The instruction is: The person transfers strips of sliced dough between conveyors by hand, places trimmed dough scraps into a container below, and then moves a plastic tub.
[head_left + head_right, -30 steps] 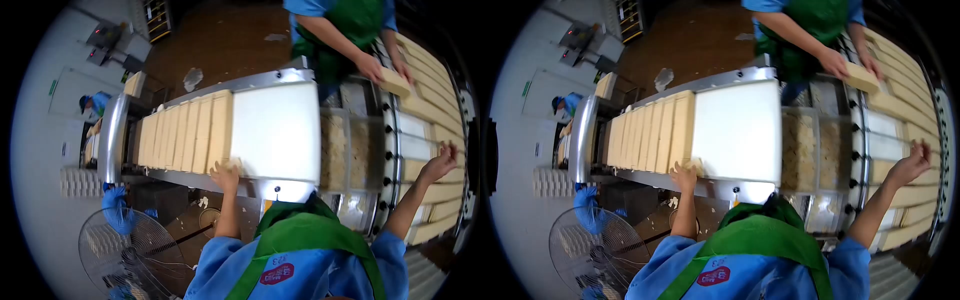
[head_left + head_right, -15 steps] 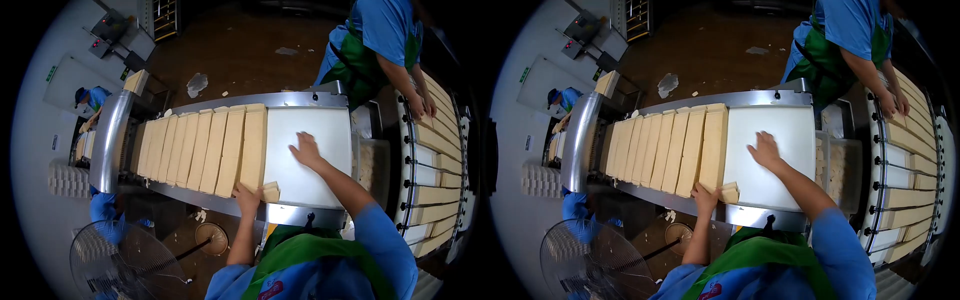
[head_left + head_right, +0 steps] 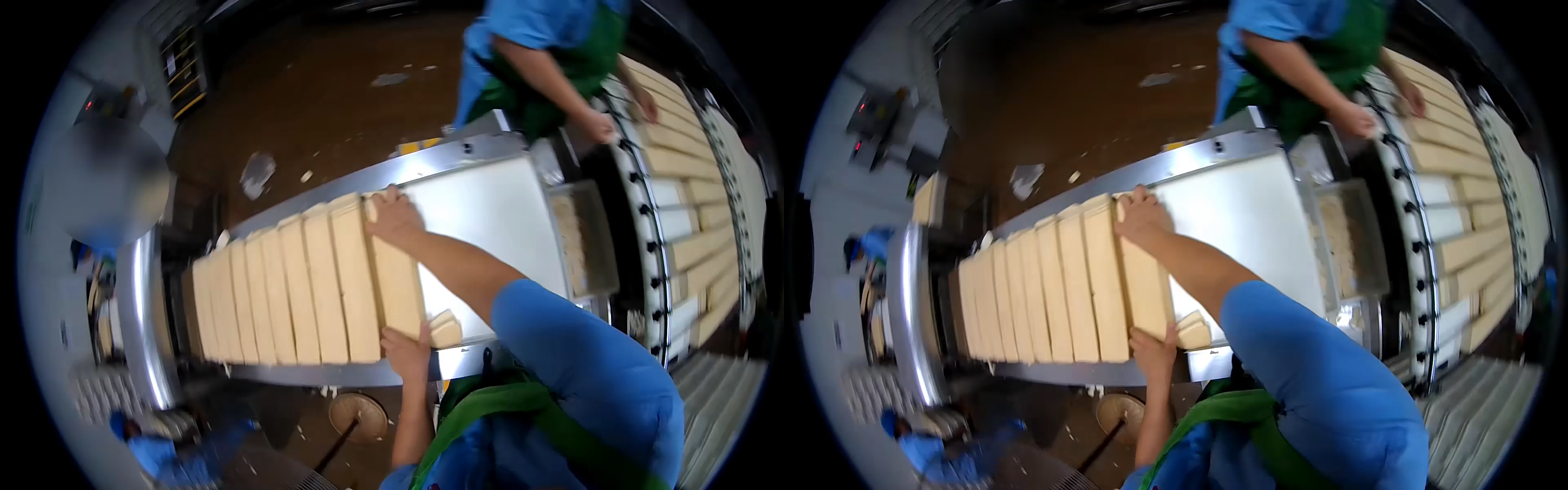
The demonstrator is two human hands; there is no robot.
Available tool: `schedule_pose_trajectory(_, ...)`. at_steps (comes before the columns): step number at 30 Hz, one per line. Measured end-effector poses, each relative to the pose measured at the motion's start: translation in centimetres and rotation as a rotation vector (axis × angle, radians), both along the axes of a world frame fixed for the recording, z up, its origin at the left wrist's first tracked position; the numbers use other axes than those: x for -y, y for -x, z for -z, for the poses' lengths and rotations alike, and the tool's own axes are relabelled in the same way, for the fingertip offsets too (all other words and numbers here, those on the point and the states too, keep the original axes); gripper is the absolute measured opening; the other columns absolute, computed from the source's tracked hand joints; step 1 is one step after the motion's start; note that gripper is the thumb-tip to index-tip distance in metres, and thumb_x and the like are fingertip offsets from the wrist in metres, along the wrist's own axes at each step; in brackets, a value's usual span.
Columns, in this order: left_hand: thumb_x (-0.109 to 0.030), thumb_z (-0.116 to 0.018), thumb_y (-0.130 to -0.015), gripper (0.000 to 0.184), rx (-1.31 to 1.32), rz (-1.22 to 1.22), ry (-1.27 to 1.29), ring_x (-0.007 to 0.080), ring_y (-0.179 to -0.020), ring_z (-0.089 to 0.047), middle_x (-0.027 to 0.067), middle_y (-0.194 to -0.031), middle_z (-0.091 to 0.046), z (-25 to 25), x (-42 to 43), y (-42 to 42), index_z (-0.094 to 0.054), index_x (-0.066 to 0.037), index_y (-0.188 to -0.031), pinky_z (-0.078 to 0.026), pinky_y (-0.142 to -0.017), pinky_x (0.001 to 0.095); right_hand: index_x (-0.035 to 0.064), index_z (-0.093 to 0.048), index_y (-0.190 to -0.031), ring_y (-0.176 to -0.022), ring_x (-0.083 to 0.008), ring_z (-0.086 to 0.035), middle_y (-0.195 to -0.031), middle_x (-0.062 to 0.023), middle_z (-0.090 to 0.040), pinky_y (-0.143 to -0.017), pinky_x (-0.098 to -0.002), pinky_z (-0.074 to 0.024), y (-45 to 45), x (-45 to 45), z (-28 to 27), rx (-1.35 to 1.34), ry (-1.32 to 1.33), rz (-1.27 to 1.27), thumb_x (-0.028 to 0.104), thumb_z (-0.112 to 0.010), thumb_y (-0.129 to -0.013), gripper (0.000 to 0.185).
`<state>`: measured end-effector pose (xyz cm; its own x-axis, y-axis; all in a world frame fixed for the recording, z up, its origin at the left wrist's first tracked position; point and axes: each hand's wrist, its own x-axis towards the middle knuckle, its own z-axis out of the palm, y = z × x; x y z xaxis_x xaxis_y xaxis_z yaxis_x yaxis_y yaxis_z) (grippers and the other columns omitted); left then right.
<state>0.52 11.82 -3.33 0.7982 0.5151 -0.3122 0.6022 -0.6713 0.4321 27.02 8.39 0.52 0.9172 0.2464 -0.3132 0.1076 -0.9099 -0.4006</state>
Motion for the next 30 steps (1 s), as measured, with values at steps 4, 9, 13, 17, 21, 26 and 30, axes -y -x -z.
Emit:
schedule_pose_trajectory(4,-0.046,-0.076,-0.068,0.087,0.1,0.132,-0.046,0.0485,-0.1,-0.049,0.0314,-0.109,-0.046,2.2,-1.2,0.0,-0.036,0.008,-0.124,-0.042,-0.088,0.0532,0.0091,-0.037,-0.133,-0.116,-0.0378,-0.044,-0.132,-0.0186,-0.034,-0.093,-0.0449,-0.0427,0.4,5.3,-1.5,-0.09,0.038,0.279,0.045,-0.064,-0.077,0.072)
schedule_pose_trajectory(9,-0.044,-0.079,-0.067,0.091,0.1,0.48,0.188,0.0504,-0.101,-0.051,0.0317,-0.116,-0.042,-1.6,1.7,-3.9,-0.031,-0.001,-0.132,-0.045,-0.088,0.0509,0.0059,-0.036,-0.133,-0.121,-0.0493,-0.036,-0.149,-0.0209,-0.012,-0.078,-0.0526,-0.0498,1.9,16.0,-1.7,-0.029,0.019,0.671,0.042,-0.067,-0.072,0.077)
schedule_pose_trajectory(13,-0.035,-0.079,-0.068,0.093,-0.187,0.472,0.048,0.0493,-0.097,-0.054,0.0311,-0.118,-0.037,-2.7,4.7,-6.2,-0.022,-0.003,-0.134,-0.047,-0.086,0.0516,0.0003,-0.035,-0.131,-0.118,-0.0535,-0.04,-0.151,-0.0291,0.0,-0.09,-0.0529,-0.0447,3.9,19.4,-0.4,0.235,-0.029,0.704,0.04,-0.072,-0.069,0.082)
schedule_pose_trajectory(17,-0.018,-0.078,-0.067,0.085,0.152,0.46,0.059,0.0467,-0.093,-0.054,0.0289,-0.118,-0.033,-3.7,10.1,-6.3,-0.027,-0.002,-0.133,-0.047,-0.086,0.0501,0.002,-0.034,-0.129,-0.115,-0.0459,-0.046,-0.142,-0.0261,-0.022,-0.098,-0.0454,-0.0413,6.8,27.0,-2.5,0.148,-0.479,1.028,0.031,-0.072,-0.066,0.079)
schedule_pose_trajectory(21,-0.009,-0.072,-0.07,0.078,0.37,0.53,0.224,0.0428,-0.106,-0.045,0.0277,-0.13,-0.022,-5.7,17.9,-7.2,-0.031,-0.004,-0.136,-0.042,-0.093,0.0426,0.0036,-0.03,-0.13,-0.113,-0.0437,-0.049,-0.133,-0.0249,-0.032,-0.093,-0.0487,-0.045,11.6,38.0,-5.9,0.37,-0.494,1.19,0.032,-0.069,-0.066,0.08)
schedule_pose_trajectory(26,-0.003,-0.071,-0.073,0.078,0.677,0.785,0.328,0.0479,-0.125,-0.028,0.0315,-0.139,-0.016,-10.1,29.4,-7.6,-0.029,-0.001,-0.139,-0.032,-0.103,0.0476,-0.0013,-0.028,-0.131,-0.106,-0.0437,-0.055,-0.126,-0.0243,-0.038,-0.087,-0.047,-0.0493,15.7,53.1,-9.7,0.39,-0.425,1.381,0.043,-0.067,-0.071,0.084)
schedule_pose_trajectory(30,-0.004,-0.071,-0.075,0.075,0.707,0.96,0.39,0.0463,-0.129,-0.026,0.0305,-0.141,-0.017,-12.4,36.6,-9.6,-0.031,0.0,-0.138,-0.029,-0.105,0.0479,-0.0012,-0.039,-0.129,-0.112,-0.0427,-0.051,-0.128,-0.0247,-0.044,-0.091,-0.0482,-0.0463,16.3,63.7,-9.3,0.342,-0.309,1.429,0.054,-0.06,-0.074,0.081)
